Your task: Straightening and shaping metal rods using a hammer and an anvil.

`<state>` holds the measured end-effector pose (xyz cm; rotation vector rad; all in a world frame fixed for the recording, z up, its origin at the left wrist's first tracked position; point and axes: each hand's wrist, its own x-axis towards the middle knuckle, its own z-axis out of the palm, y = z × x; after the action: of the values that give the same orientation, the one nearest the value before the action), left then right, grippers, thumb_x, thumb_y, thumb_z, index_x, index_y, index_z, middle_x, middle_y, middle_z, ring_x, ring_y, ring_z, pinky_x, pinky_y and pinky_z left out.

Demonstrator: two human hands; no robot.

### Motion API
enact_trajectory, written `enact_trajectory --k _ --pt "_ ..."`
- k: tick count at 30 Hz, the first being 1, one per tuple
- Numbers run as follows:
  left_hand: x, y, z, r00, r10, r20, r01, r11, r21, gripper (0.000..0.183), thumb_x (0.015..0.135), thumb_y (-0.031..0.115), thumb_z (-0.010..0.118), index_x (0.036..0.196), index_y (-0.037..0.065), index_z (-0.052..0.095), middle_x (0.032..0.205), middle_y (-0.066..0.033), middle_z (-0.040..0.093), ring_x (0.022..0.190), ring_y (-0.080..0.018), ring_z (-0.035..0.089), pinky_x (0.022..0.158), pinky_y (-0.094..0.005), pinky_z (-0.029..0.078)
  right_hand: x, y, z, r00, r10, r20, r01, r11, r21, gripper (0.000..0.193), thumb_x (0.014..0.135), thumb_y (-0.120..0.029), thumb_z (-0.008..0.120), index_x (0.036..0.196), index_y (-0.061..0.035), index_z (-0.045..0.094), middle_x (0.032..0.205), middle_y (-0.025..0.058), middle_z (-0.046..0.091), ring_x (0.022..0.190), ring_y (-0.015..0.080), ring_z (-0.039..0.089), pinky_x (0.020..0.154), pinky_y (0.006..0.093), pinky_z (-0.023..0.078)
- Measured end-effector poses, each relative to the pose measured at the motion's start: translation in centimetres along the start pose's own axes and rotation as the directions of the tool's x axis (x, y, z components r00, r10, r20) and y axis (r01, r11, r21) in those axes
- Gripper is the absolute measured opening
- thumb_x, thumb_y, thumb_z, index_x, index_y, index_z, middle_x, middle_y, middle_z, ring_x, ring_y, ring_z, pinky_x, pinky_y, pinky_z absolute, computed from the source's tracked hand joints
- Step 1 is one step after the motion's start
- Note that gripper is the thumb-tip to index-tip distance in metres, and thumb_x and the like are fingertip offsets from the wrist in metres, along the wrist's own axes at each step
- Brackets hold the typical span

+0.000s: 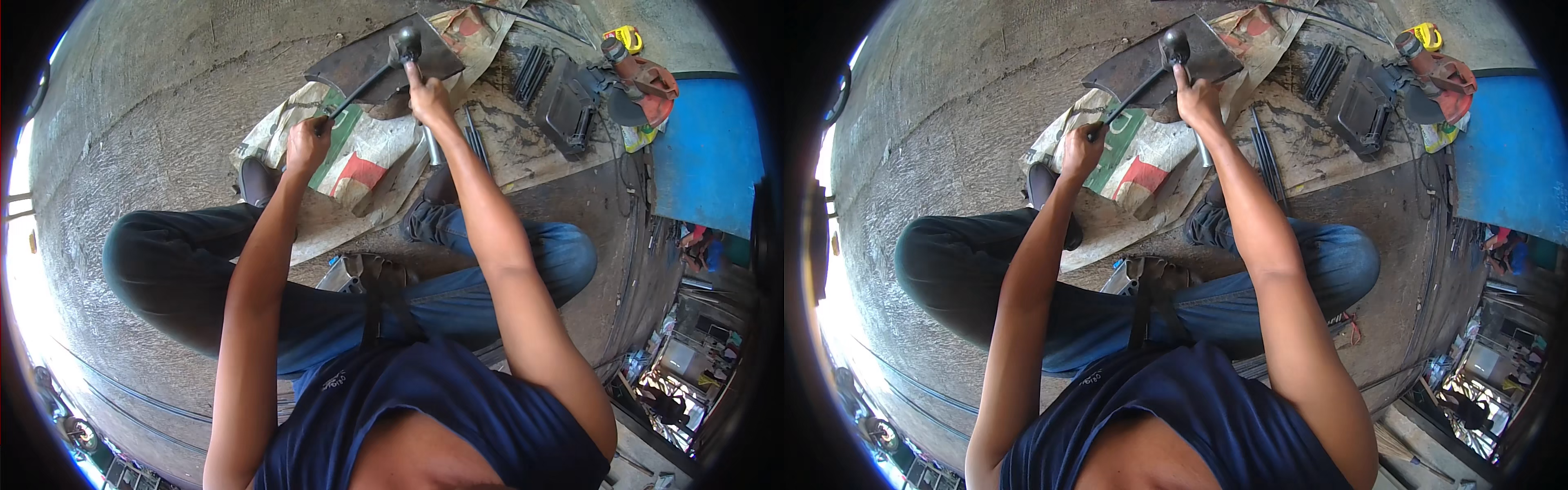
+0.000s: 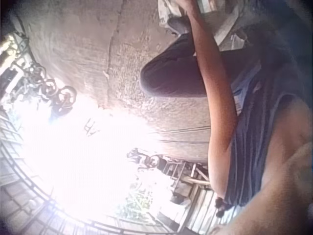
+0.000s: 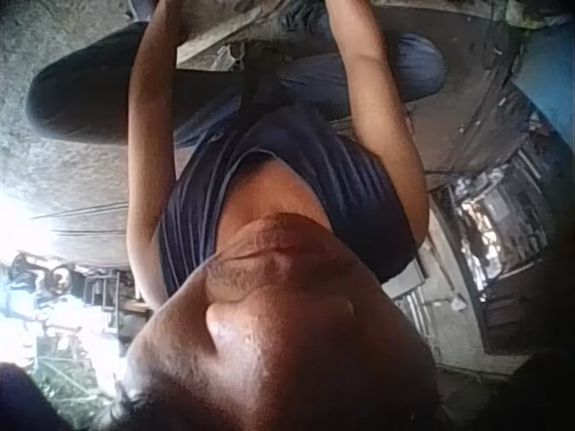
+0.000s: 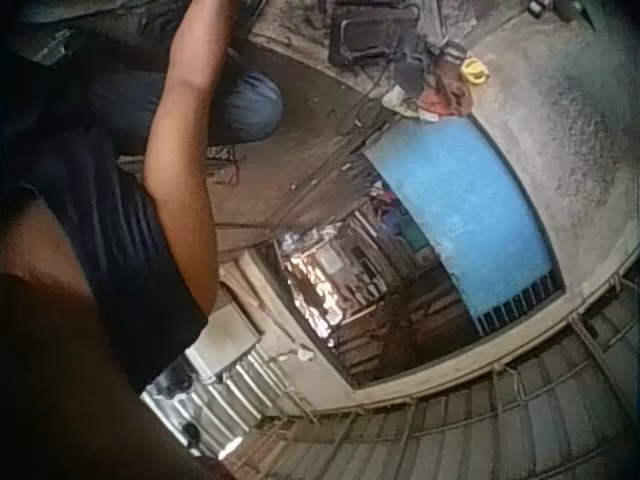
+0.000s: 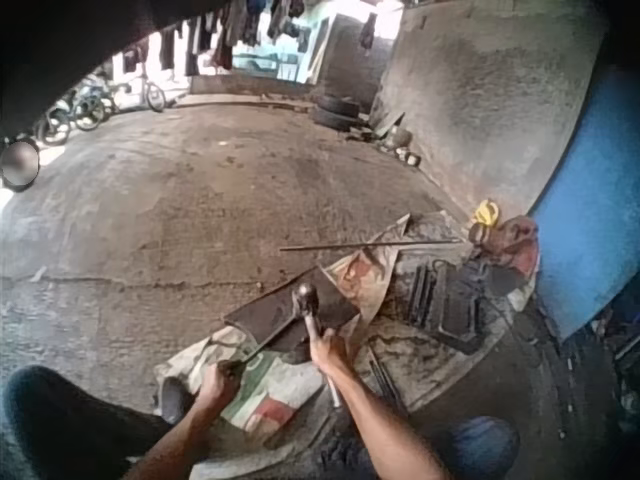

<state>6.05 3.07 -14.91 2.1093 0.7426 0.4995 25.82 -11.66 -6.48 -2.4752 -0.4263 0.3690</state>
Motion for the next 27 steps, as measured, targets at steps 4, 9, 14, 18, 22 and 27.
enact_trajectory --k 4,9,14,18,22,27 --pt "-0.1 -1.4 -0.1 1.0 0.005 0.0 -0.005 1.0 -0.009 0.025 0.085 0.024 0.068 0.096 0.002 0.073 0.086 -0.0222 0.069 0.081 -0.0374 0.068 0.074 -0.0426 0.053 -0.3 -0.6 -0.6 0.978 0.157 0.136 -0.186 0.954 0.234 0.082 0.09 -0.069 0.045 0.087 0.0102 0.065 0.072 0.0228 0.066 0.063 0.0304 0.067 0.058 0.0403 0.053" --pt "-0.2 -0.3 0.0 0.998 0.056 -0.025 -0.056 0.998 -0.005 0.021 0.085 0.021 0.067 0.093 0.003 0.073 0.085 -0.0214 0.068 0.079 -0.0382 0.067 0.071 -0.0436 0.052 -3.2 -6.5 -7.2 0.983 0.075 0.169 -0.16 0.803 0.574 0.063 0.097 -0.062 0.039 0.082 -0.002 0.053 0.056 0.0021 0.05 0.041 0.0111 0.046 0.038 0.0277 0.038" --pt "-0.3 0.2 -0.5 0.992 0.116 -0.05 -0.117 0.993 -0.01 0.016 0.085 0.018 0.066 0.092 0.005 0.072 0.087 -0.0183 0.068 0.079 -0.0387 0.065 0.069 -0.0436 0.051 -3.4 -17.1 -18.2 0.832 -0.355 -0.427 0.529 0.741 0.414 0.061 0.094 -0.063 0.046 0.066 -0.0084 0.047 0.05 0.0006 0.043 0.036 0.0112 0.041 0.036 0.0278 0.032" --pt "-0.6 -0.4 -1.2 0.996 0.084 -0.033 -0.083 0.996 0.032 0.016 0.086 0.017 0.066 0.093 0.004 0.072 0.086 -0.0188 0.068 0.078 -0.0384 0.066 0.069 -0.0434 0.051 -3.5 -17.1 -14.9 0.783 -0.34 -0.522 0.596 0.652 0.469 0.06 0.094 -0.063 0.045 0.069 -0.0083 0.048 0.051 0.0 0.042 0.038 0.0111 0.042 0.036 0.0285 0.034" --pt "-0.8 -0.2 0.4 0.993 0.117 -0.034 -0.118 0.993 -0.019 0.018 0.086 0.018 0.066 0.093 0.003 0.072 0.088 -0.0197 0.068 0.08 -0.0379 0.066 0.071 -0.0424 0.052 -0.9 -1.3 -1.1 0.965 -0.179 -0.19 0.158 0.98 -0.117 0.073 0.096 -0.056 0.044 0.089 0.0124 0.066 0.088 0.0348 0.065 0.092 0.0457 0.065 0.089 0.0527 0.048" --pt "-1.7 -0.6 -0.2 0.994 0.086 -0.061 -0.085 0.996 0.007 0.02 0.086 0.019 0.067 0.094 0.002 0.072 0.09 -0.0212 0.069 0.083 -0.0362 0.068 0.074 -0.0415 0.052 -0.7 2.0 0.6 0.998 -0.046 -0.052 0.048 0.998 0.032 0.079 0.088 -0.069 0.05 0.084 0.0086 0.063 0.07 0.0254 0.065 0.067 0.0402 0.066 0.064 0.0471 0.052"
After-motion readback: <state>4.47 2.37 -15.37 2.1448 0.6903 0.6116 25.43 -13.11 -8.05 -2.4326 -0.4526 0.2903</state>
